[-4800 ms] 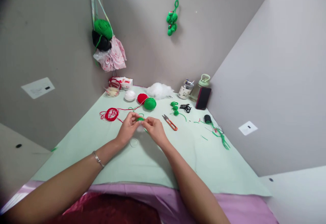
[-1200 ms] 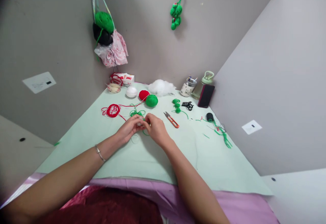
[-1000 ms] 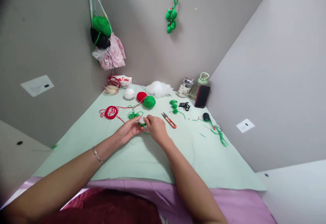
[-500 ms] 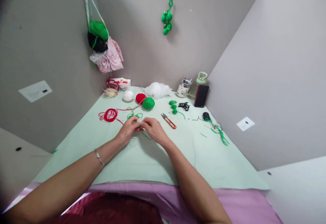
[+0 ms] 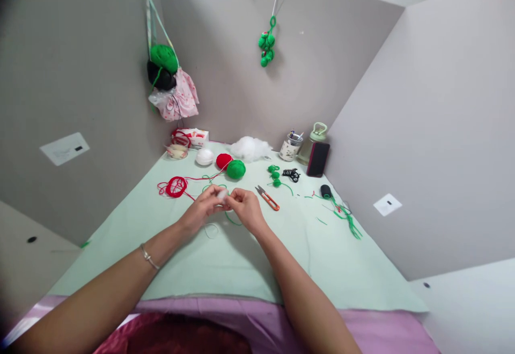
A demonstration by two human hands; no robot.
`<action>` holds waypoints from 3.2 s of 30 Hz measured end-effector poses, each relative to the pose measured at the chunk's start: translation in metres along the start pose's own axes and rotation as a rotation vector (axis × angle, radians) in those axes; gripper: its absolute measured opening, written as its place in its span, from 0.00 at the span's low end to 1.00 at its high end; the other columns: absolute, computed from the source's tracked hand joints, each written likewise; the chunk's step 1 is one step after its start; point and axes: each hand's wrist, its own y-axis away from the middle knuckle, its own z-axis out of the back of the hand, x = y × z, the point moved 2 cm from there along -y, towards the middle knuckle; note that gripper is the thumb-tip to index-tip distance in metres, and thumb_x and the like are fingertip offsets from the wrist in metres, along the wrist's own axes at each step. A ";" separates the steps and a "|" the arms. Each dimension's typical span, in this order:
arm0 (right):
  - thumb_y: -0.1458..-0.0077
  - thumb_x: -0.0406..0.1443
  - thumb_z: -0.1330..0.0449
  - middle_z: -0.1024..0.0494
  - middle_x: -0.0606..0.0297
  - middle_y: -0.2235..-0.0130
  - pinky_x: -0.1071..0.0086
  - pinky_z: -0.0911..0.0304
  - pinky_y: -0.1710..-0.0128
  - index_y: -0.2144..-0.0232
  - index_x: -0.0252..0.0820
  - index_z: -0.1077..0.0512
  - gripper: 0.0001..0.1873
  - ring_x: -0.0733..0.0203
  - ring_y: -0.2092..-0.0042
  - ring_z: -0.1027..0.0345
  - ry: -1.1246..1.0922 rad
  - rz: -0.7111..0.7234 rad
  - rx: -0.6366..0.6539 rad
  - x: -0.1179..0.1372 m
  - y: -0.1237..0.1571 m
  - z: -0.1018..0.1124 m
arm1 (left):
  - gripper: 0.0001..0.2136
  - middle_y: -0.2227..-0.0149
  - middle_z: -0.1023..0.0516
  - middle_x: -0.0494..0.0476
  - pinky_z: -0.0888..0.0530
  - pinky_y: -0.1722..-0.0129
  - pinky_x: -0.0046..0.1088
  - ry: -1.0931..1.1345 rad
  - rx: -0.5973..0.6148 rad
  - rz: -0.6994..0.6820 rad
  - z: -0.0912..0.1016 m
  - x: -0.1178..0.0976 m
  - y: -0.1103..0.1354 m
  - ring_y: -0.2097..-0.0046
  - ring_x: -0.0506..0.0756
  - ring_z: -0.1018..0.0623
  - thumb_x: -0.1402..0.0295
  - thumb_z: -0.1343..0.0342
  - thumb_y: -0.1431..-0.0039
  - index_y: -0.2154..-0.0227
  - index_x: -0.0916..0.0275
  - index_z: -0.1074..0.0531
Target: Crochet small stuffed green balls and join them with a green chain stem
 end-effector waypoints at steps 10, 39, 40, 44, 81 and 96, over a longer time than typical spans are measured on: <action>0.43 0.42 0.42 0.33 0.71 0.78 0.70 0.49 0.72 0.77 0.42 0.31 0.14 0.64 0.73 0.44 0.068 0.047 0.108 0.014 0.012 0.006 | 0.15 0.68 0.27 0.47 0.19 0.63 0.34 -0.046 -0.094 0.009 0.005 0.010 -0.007 0.70 0.48 0.24 0.67 0.30 0.54 0.67 0.62 0.30; 0.44 0.42 0.41 0.31 0.70 0.77 0.69 0.50 0.73 0.74 0.42 0.27 0.11 0.65 0.74 0.45 -0.060 -0.003 0.097 0.009 0.014 -0.010 | 0.09 0.74 0.27 0.46 0.25 0.74 0.25 -0.031 -0.207 0.037 0.009 0.016 -0.011 0.75 0.48 0.26 0.73 0.37 0.52 0.69 0.61 0.31; 0.45 0.43 0.39 0.31 0.69 0.77 0.69 0.49 0.72 0.75 0.42 0.27 0.12 0.64 0.74 0.44 -0.057 0.009 0.076 0.007 0.012 -0.008 | 0.08 0.73 0.26 0.47 0.23 0.71 0.28 -0.017 -0.207 0.052 0.010 0.016 -0.011 0.74 0.49 0.25 0.72 0.37 0.51 0.69 0.61 0.31; 0.48 0.44 0.34 0.21 0.60 0.60 0.66 0.39 0.61 0.77 0.43 0.27 0.13 0.58 0.60 0.32 -0.083 0.105 0.006 0.007 0.007 0.003 | 0.08 0.73 0.26 0.47 0.20 0.67 0.32 0.027 -0.207 0.099 0.016 0.016 -0.010 0.75 0.48 0.26 0.71 0.37 0.50 0.68 0.60 0.31; 0.44 0.45 0.43 0.24 0.65 0.72 0.69 0.44 0.67 0.76 0.41 0.29 0.16 0.62 0.69 0.37 -0.040 -0.022 0.122 -0.001 0.009 -0.018 | 0.12 0.71 0.30 0.44 0.25 0.73 0.26 -0.096 -0.208 -0.018 0.012 0.022 -0.009 0.75 0.48 0.25 0.74 0.36 0.52 0.69 0.60 0.35; 0.44 0.48 0.42 0.37 0.72 0.79 0.70 0.51 0.73 0.78 0.42 0.30 0.19 0.66 0.75 0.48 0.041 -0.017 0.069 -0.002 0.005 0.006 | 0.16 0.66 0.25 0.48 0.19 0.60 0.36 -0.096 -0.061 -0.010 0.009 0.014 -0.006 0.69 0.52 0.18 0.64 0.31 0.50 0.66 0.62 0.33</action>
